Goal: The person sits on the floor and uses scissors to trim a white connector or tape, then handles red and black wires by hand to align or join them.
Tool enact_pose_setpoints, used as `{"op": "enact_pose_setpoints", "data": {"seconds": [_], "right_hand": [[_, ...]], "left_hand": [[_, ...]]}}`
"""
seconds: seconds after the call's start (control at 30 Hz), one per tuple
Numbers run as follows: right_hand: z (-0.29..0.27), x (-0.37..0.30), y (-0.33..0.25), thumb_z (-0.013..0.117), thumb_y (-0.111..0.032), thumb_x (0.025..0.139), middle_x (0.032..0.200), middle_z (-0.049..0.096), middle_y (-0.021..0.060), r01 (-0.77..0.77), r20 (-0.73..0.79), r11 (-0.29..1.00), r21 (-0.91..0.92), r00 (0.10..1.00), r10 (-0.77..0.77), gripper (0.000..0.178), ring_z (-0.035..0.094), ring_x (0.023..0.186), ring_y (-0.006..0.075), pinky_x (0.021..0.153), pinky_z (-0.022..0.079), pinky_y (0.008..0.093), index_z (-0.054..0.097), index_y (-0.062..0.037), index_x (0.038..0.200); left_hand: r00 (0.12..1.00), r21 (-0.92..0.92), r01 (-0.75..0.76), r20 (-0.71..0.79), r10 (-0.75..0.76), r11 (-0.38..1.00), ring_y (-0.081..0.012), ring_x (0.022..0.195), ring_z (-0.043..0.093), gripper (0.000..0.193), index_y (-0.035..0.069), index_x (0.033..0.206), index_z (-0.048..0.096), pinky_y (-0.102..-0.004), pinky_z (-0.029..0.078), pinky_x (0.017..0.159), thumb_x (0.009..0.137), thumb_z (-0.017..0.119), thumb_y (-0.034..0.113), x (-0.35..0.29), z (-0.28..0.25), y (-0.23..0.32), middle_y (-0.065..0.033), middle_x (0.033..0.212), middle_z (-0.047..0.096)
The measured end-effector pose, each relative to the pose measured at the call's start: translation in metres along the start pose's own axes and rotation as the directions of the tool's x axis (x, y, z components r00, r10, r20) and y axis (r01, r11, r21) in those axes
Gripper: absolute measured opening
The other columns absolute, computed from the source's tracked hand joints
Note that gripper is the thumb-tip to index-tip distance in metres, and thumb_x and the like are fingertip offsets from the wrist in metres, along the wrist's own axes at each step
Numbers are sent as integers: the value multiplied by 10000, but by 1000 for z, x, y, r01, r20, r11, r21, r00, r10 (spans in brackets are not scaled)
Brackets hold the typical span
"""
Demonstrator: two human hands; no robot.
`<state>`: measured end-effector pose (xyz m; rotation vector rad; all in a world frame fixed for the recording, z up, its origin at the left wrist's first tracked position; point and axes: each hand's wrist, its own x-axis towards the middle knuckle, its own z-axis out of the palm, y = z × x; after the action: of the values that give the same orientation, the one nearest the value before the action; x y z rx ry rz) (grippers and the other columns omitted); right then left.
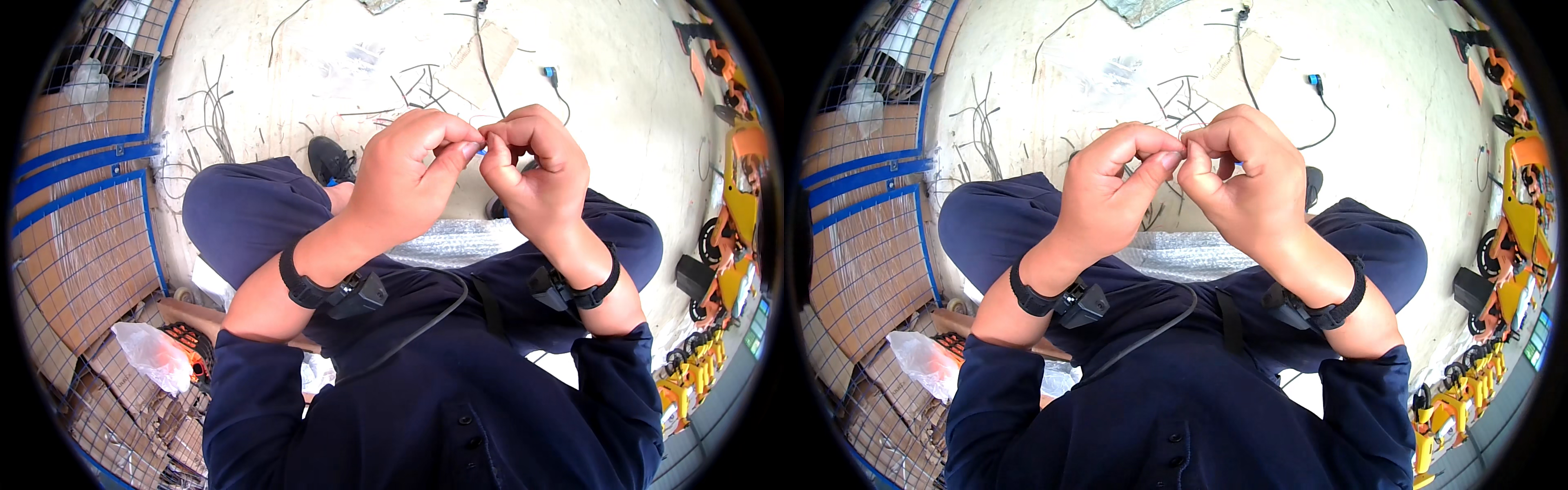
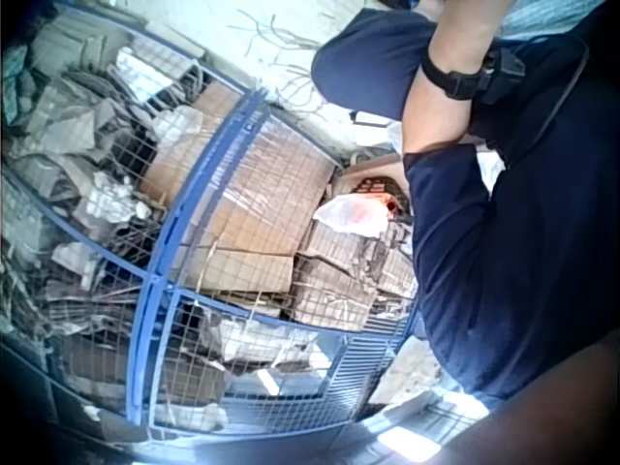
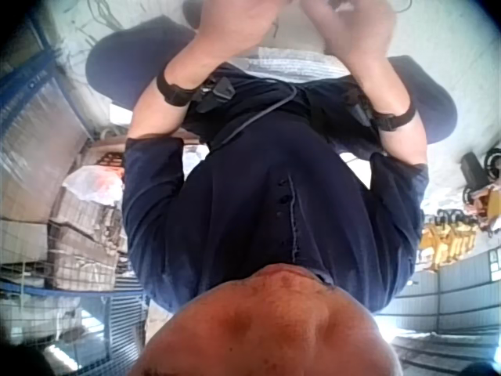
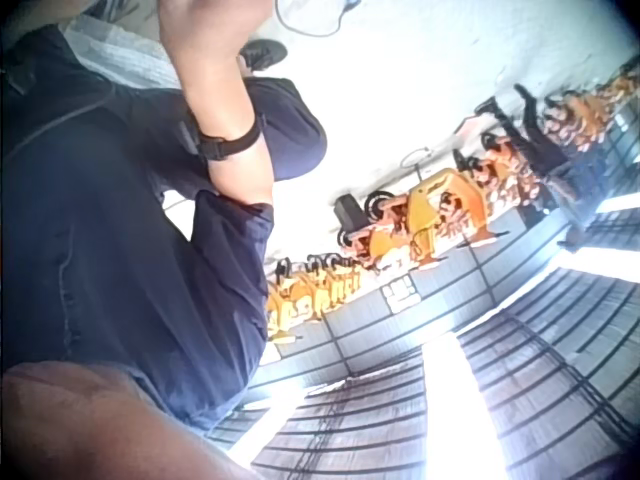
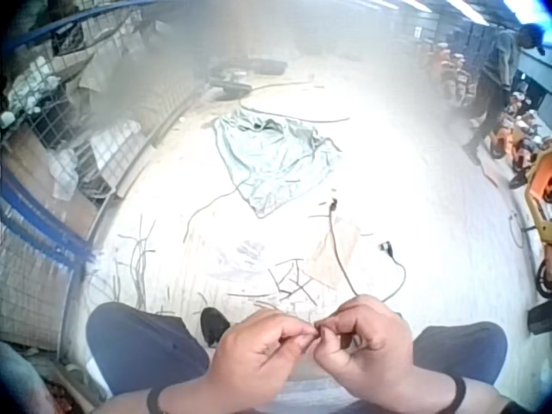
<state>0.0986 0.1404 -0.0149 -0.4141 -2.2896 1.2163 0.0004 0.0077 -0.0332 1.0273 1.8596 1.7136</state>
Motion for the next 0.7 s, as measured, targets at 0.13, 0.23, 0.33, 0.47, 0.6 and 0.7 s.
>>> {"op": "enact_pose_setpoints", "data": {"seconds": [0.13,0.23,0.33,0.47,0.6,0.7], "right_hand": [[-5,2,8,695,-16,772,800,648,51,-46,52,983,178,998,37,61,590,672,103,525,455,225,647,-31,806],[-8,4,2,690,-9,772,838,659,56,-48,77,976,214,996,32,80,607,694,115,531,462,220,654,-27,840],[-11,9,0,694,-9,763,854,659,58,137,71,989,56,987,-141,119,621,706,139,541,480,231,657,-32,873],[-9,11,3,711,-8,730,843,650,68,304,86,941,-151,952,-293,172,629,701,184,553,502,260,655,-42,889],[-6,10,7,719,-6,695,826,639,77,344,78,914,-217,939,-335,188,628,699,217,554,504,283,651,-38,867],[-2,8,8,719,-3,677,817,634,78,360,57,900,-247,932,-357,190,624,692,226,556,505,297,648,-35,850]], "left_hand": [[994,-136,102,40,-97,985,-154,701,604,54,18,901,656,-275,469,631,849,646,25,0,-3,6,-79,805,647],[986,-221,165,54,-157,961,-115,717,583,63,9,930,652,-254,461,641,879,630,37,-1,-4,8,-57,819,645],[996,-142,91,12,-90,986,-70,743,547,88,-1,974,649,-232,450,652,920,612,58,0,-5,3,-20,833,639],[986,226,-152,-35,164,962,-123,702,565,73,15,937,668,-259,451,618,871,650,37,4,-6,3,-43,794,646],[948,392,-287,-13,317,874,-203,679,571,109,33,903,679,-293,453,598,799,683,-2,5,-5,1,-73,767,644],[934,416,-322,-6,356,851,-227,680,572,127,29,890,670,-308,453,596,774,686,-21,6,-3,-1,-78,768,645]]}}
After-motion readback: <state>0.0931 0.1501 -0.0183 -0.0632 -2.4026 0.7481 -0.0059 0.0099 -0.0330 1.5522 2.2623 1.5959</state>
